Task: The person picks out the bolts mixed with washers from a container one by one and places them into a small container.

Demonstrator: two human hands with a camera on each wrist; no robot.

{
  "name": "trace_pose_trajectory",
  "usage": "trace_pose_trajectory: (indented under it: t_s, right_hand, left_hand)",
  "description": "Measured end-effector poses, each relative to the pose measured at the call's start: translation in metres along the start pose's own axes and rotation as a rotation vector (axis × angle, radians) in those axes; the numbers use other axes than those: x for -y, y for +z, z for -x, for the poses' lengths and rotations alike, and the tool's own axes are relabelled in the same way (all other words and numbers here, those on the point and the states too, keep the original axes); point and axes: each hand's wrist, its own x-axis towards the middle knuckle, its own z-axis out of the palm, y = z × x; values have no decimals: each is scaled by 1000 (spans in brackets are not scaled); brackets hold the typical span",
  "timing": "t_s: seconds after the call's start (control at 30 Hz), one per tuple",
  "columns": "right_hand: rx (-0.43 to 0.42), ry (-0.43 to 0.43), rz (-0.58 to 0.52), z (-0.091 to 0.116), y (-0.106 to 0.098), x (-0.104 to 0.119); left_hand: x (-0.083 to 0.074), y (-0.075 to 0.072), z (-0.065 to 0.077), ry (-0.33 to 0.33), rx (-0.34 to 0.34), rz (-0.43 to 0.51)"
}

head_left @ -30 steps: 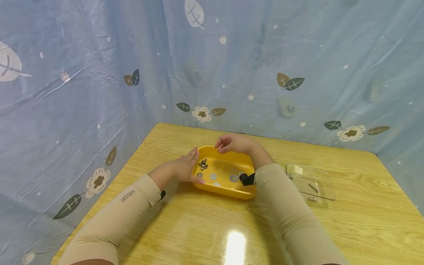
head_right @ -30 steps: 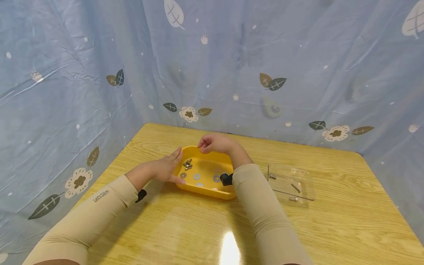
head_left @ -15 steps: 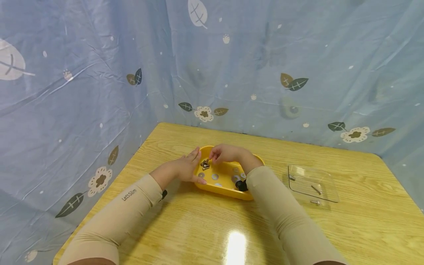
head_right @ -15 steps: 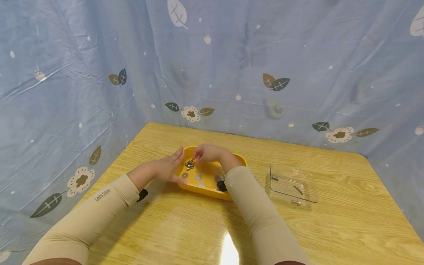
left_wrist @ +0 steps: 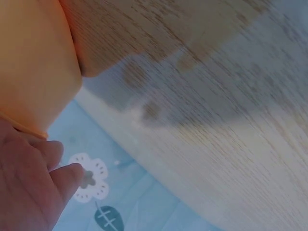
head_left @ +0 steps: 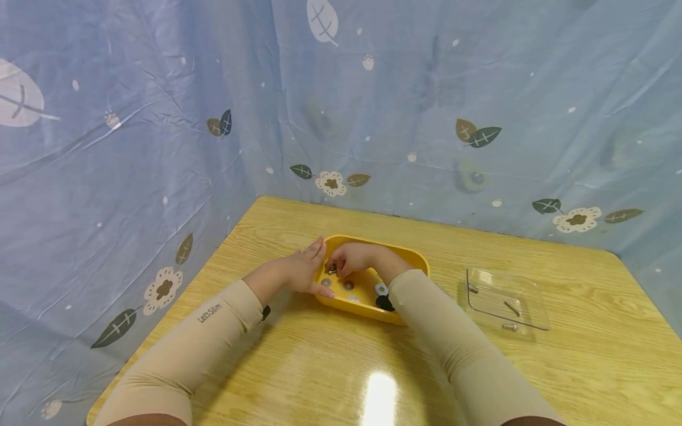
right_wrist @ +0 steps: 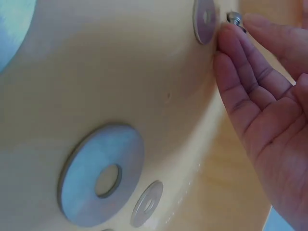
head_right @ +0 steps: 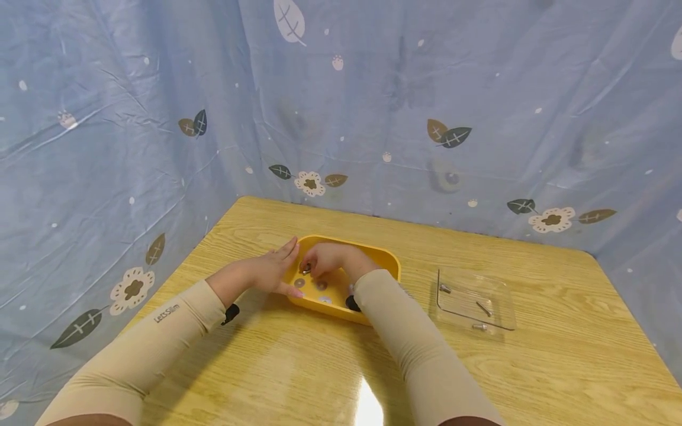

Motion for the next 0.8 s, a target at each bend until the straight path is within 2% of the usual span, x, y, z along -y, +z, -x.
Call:
trace_pose_trajectory:
  t_s: [0.4, 0.6, 0.8]
  right_hand:
    - [-71, 8, 115, -1, 5, 3]
    - [-73, 55, 112, -1, 6, 1]
    - [-105, 89, 195, 1, 6, 1]
  left_hand:
    - [0, 2, 0, -4, -4, 6]
    - [0, 3, -1, -10, -2, 8]
    - [0, 2, 1, -12, 0, 3]
